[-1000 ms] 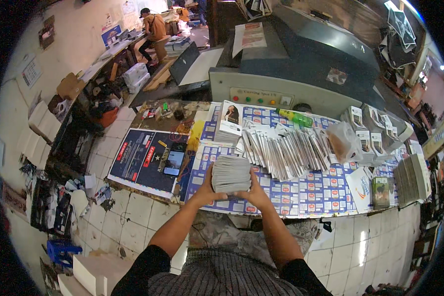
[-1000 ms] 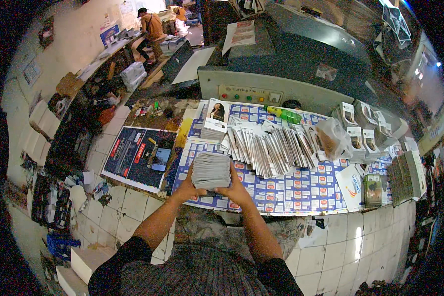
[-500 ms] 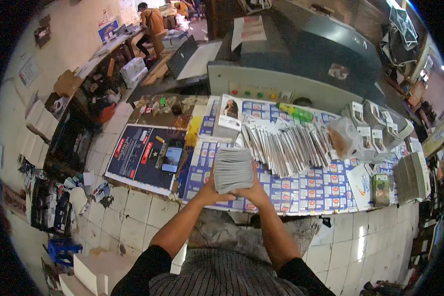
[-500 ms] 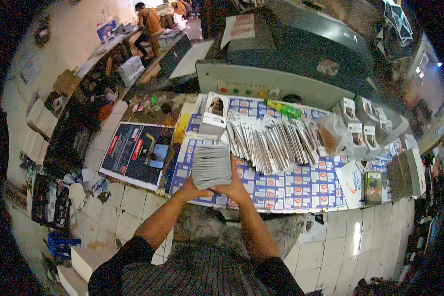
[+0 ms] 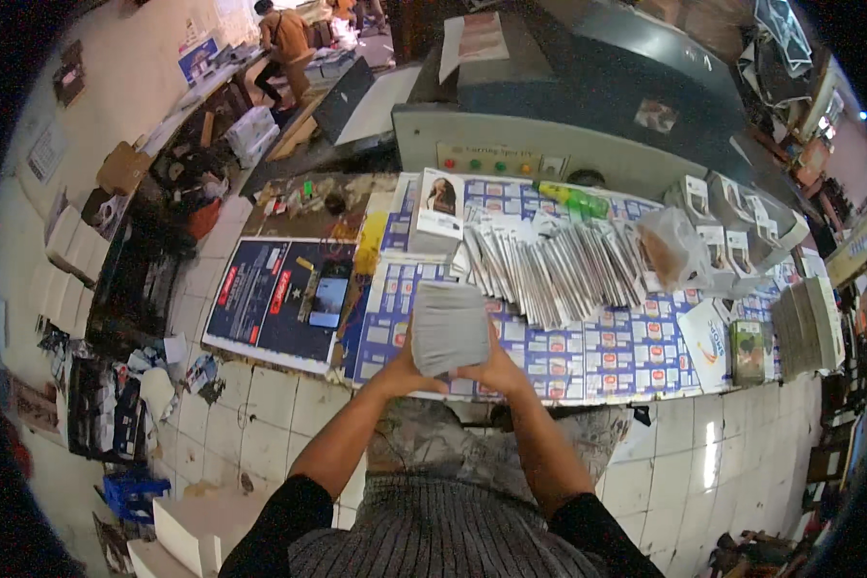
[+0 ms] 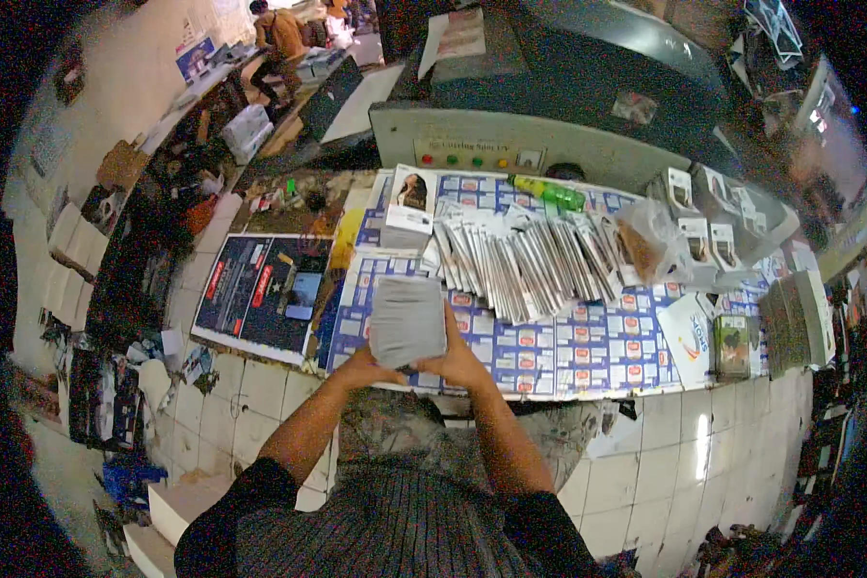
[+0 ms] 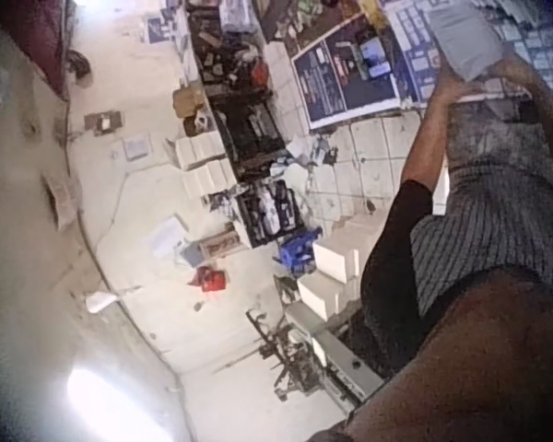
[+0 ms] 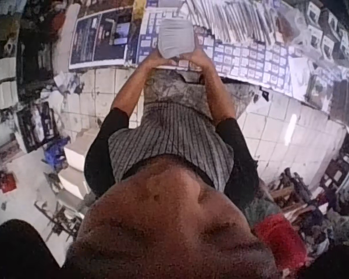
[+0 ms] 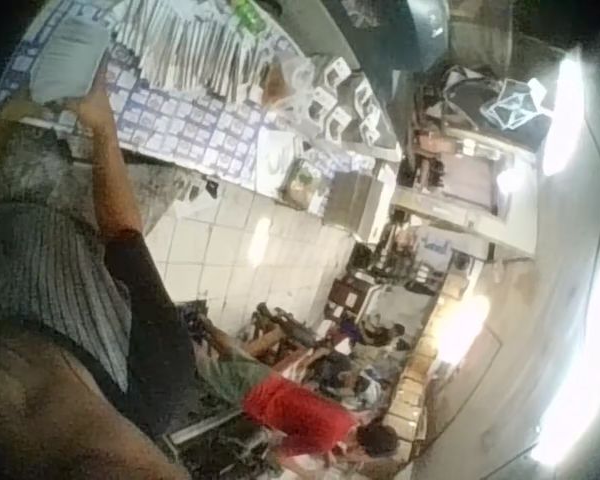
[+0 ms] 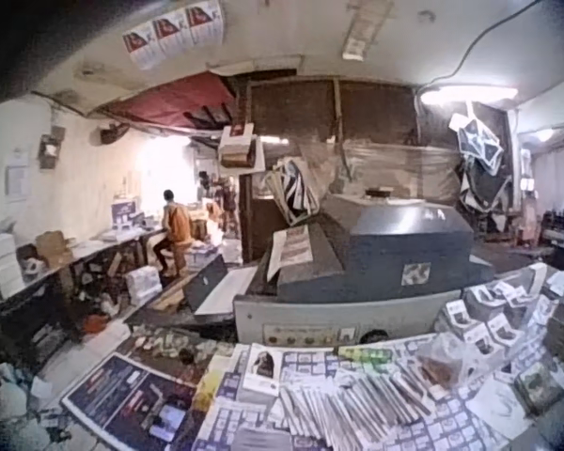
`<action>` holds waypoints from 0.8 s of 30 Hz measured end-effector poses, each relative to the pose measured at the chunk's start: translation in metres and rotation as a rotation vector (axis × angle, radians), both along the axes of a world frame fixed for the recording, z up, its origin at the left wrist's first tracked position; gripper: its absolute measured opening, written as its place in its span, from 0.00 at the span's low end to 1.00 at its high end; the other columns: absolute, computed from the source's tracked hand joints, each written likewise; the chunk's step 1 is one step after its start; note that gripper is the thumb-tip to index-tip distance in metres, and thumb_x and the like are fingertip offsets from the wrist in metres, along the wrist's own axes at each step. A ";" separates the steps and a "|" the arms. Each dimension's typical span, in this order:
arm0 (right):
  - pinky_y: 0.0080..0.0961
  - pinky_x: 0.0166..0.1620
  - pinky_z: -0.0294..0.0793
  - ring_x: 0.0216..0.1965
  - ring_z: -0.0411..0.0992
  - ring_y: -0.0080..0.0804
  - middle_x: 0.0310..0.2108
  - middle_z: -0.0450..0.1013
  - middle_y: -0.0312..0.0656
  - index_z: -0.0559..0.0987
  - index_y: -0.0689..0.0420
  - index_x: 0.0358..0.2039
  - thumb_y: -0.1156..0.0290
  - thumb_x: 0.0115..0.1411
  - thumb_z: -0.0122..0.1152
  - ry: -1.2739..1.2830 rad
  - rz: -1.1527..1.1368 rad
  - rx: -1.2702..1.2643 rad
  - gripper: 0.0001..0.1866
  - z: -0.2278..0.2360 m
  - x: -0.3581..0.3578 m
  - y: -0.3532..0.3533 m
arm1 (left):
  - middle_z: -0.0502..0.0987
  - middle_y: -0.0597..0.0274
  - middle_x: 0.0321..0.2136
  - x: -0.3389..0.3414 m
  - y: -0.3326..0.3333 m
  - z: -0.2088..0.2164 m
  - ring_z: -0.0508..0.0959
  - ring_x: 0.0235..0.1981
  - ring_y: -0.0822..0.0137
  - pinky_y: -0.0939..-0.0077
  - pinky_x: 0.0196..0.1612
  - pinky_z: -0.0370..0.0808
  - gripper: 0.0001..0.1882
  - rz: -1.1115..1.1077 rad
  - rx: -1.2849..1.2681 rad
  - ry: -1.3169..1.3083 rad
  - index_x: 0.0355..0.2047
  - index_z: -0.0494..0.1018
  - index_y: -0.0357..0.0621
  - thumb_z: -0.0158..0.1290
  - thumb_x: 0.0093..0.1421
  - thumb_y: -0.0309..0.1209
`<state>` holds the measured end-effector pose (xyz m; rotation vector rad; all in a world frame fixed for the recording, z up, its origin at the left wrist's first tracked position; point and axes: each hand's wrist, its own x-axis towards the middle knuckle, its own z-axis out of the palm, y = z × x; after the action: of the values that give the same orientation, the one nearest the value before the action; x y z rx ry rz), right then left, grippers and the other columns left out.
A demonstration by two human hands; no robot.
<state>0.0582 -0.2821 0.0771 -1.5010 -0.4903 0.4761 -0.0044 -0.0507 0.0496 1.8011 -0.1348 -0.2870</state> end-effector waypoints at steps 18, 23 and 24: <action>0.36 0.65 0.63 0.65 0.60 0.40 0.64 0.60 0.50 0.44 0.60 0.71 0.73 0.39 0.83 -0.009 -0.076 0.087 0.67 0.004 -0.013 0.009 | 0.63 0.55 0.66 0.054 -0.027 0.043 0.66 0.63 0.57 0.60 0.64 0.66 0.48 0.147 -0.871 0.337 0.71 0.54 0.52 0.29 0.63 0.73; 0.36 0.65 0.62 0.65 0.59 0.42 0.63 0.60 0.51 0.45 0.59 0.71 0.71 0.40 0.83 0.019 -0.051 -0.009 0.65 0.011 -0.013 0.004 | 0.64 0.55 0.65 0.067 -0.013 0.030 0.66 0.63 0.58 0.60 0.63 0.67 0.46 0.330 -0.842 0.156 0.70 0.56 0.51 0.32 0.64 0.71; 0.36 0.65 0.62 0.65 0.59 0.42 0.63 0.60 0.51 0.45 0.59 0.71 0.71 0.40 0.83 0.024 -0.060 -0.012 0.65 0.009 -0.013 0.002 | 0.64 0.56 0.66 0.063 -0.025 0.041 0.65 0.64 0.58 0.60 0.63 0.67 0.45 0.226 -0.858 0.280 0.70 0.56 0.51 0.33 0.64 0.70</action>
<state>0.0449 -0.2799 0.0858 -1.5150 -0.4231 0.4507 0.0582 -0.0753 0.0902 0.9024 0.1326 -0.2606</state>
